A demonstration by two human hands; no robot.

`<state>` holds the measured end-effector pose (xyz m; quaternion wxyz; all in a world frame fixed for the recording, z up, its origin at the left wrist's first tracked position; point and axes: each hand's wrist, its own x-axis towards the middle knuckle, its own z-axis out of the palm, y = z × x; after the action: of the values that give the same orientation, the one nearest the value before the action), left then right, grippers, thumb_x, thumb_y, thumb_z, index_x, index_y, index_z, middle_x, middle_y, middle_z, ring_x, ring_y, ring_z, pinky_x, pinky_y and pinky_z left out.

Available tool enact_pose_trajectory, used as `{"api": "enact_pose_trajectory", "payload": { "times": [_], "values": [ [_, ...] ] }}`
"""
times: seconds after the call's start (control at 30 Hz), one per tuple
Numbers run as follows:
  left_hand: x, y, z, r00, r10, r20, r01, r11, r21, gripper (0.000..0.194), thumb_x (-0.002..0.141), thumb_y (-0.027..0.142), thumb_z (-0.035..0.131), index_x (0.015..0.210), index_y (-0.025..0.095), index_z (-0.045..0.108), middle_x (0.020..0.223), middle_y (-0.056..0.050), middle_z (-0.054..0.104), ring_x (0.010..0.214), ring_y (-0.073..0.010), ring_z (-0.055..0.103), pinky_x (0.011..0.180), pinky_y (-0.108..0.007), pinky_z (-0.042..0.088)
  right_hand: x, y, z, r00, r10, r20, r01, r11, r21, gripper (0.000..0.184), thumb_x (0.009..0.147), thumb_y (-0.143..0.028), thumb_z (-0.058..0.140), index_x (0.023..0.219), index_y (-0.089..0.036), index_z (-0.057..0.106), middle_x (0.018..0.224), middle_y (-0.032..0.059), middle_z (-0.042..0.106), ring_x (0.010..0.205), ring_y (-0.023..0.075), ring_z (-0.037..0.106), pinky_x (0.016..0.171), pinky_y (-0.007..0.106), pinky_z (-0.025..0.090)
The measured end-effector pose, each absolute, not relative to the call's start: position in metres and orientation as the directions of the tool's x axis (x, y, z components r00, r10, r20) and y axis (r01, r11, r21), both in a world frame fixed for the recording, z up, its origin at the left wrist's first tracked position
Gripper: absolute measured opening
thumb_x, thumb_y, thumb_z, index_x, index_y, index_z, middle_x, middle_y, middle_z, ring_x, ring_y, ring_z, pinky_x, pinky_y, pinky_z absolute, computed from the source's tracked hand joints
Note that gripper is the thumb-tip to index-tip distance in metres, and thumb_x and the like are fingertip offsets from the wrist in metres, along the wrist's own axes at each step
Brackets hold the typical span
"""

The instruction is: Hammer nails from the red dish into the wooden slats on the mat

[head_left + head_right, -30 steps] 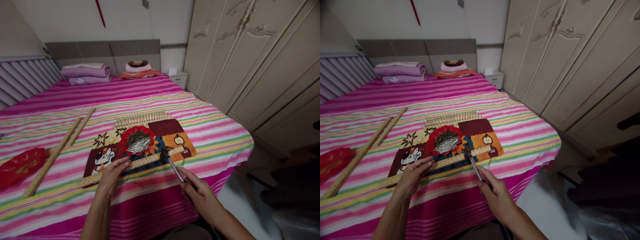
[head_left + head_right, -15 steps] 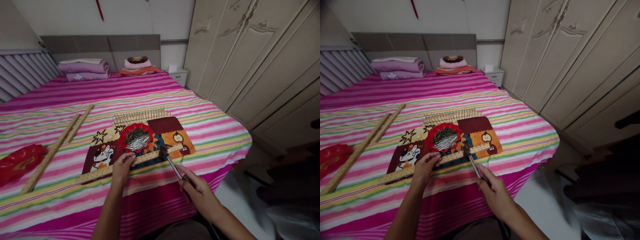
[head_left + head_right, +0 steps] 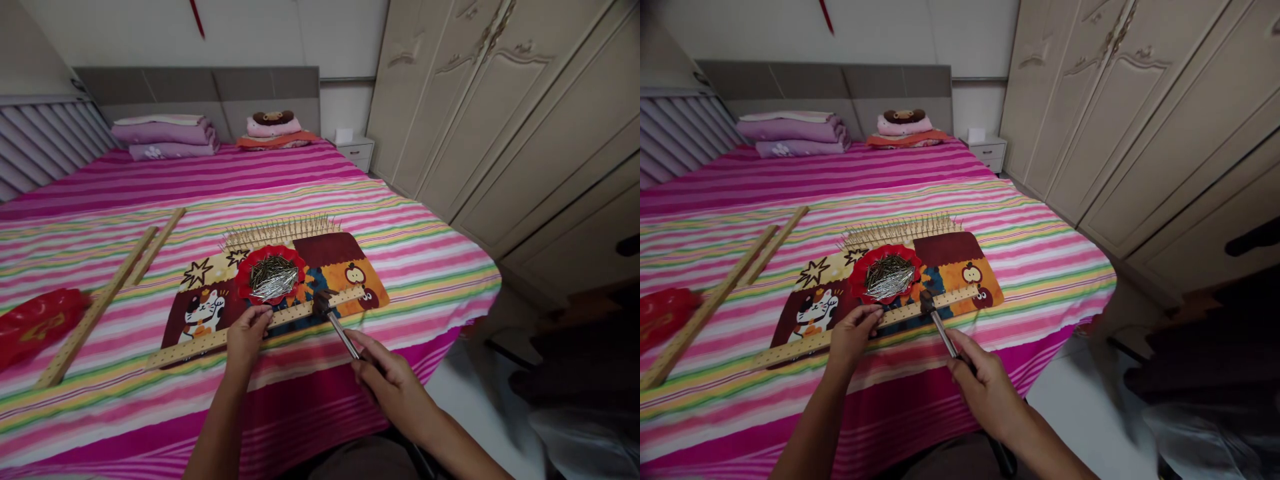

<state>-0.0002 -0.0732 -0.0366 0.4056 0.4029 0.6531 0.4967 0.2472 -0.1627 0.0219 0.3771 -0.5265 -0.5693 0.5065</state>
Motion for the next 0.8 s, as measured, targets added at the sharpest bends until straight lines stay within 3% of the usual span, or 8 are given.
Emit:
{"api": "enact_pose_trajectory", "payload": {
  "times": [0.17,0.33,0.8],
  "values": [
    [0.001,-0.075,-0.041,-0.358,0.929,-0.096,0.341,0.226,0.913,0.032,0.061,0.046,0.061,0.08,0.021,0.068,0.063,0.0,0.065,0.058,-0.0146,0.056,0.052,-0.024,0.042,0.235,-0.155,0.027,-0.242,0.97,-0.033,0.205,0.018,-0.979,0.042,0.088,-0.025,0.045,0.128,-0.018,0.052,0.058,-0.0069,0.038,0.048,0.0092,0.033,0.044,0.021,0.028],
    [0.001,-0.074,-0.039,-0.326,0.945,0.008,0.474,0.156,0.867,0.022,0.062,0.042,0.059,0.072,0.023,0.067,0.067,0.0,0.068,0.064,-0.0163,0.059,0.059,-0.025,0.044,0.209,-0.136,0.028,-0.387,0.922,-0.012,0.142,0.047,-0.989,0.044,0.088,-0.018,0.043,0.131,-0.021,0.049,0.055,-0.0079,0.043,0.046,0.008,0.038,0.043,0.019,0.03],
    [0.004,-0.077,-0.035,-0.324,0.946,-0.002,0.517,0.179,0.837,0.018,0.066,0.039,0.055,0.068,0.024,0.064,0.062,0.002,0.065,0.064,-0.0165,0.06,0.063,-0.026,0.044,0.192,-0.122,0.034,-0.437,0.899,-0.02,0.18,0.066,-0.982,0.046,0.087,-0.014,0.043,0.131,-0.024,0.051,0.052,-0.0086,0.045,0.046,0.0085,0.041,0.044,0.02,0.033]
  ]
}}
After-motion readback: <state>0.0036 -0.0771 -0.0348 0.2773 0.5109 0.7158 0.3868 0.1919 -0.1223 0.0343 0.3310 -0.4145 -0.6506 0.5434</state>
